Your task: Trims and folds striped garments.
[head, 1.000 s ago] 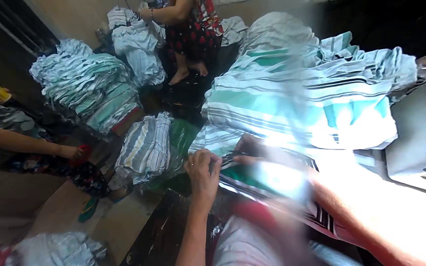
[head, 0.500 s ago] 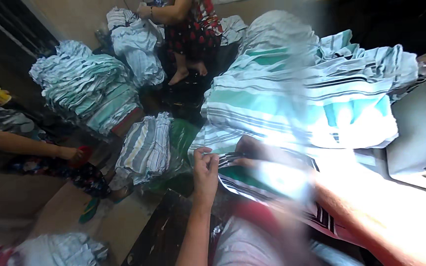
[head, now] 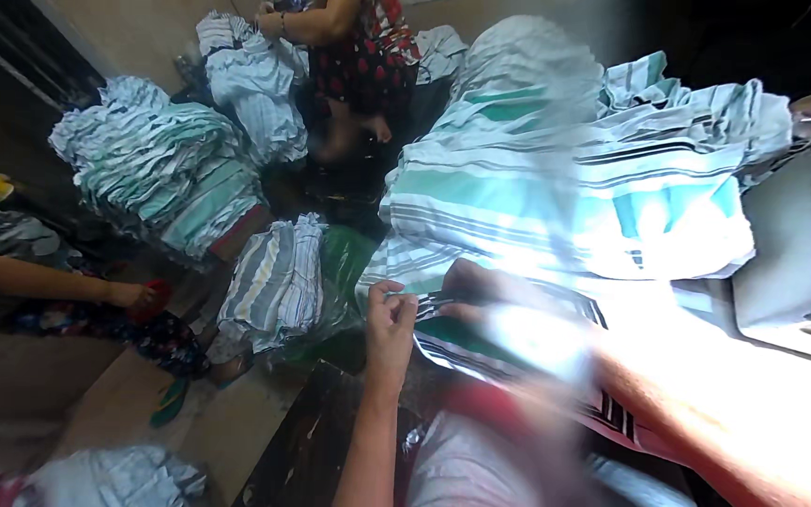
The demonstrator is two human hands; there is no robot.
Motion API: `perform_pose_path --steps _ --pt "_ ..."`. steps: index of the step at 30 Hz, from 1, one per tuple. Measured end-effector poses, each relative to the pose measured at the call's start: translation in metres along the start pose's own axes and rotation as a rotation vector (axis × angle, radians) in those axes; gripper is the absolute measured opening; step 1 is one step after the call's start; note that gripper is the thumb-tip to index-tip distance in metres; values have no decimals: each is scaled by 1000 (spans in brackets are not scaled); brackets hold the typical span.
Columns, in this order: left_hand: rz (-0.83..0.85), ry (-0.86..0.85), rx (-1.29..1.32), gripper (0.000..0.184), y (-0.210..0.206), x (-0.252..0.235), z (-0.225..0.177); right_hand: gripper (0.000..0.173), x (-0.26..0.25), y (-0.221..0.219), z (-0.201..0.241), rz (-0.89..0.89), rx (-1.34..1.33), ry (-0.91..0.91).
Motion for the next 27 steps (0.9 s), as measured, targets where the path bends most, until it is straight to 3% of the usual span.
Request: perform_pose_path --steps 4,10,13,18,27 --pt "18 -5 6 22 1 1 0 45 1 0 4 1 -37 24" --pt "5 -5 43 22 -2 2 -2 28 6 8 9 -93 -309 -37" --pt "-22 8 88 23 -2 2 -2 30 7 9 7 -100 -298 -36" --pt "-65 52 149 24 1 1 -3 39 0 5 17 39 -262 -20" --pt "-61 34 136 28 -2 2 -5 49 -2 -3 13 23 -79 92"
Point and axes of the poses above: each hand's wrist, its own x-axis away from the middle knuckle, its own y-axis out of the back of the hand, z = x × y, the point moved 6 cm from there along -x, towards the middle knuckle, and after that the axes turned 2 degrees about -y, right-handed, at the moved point
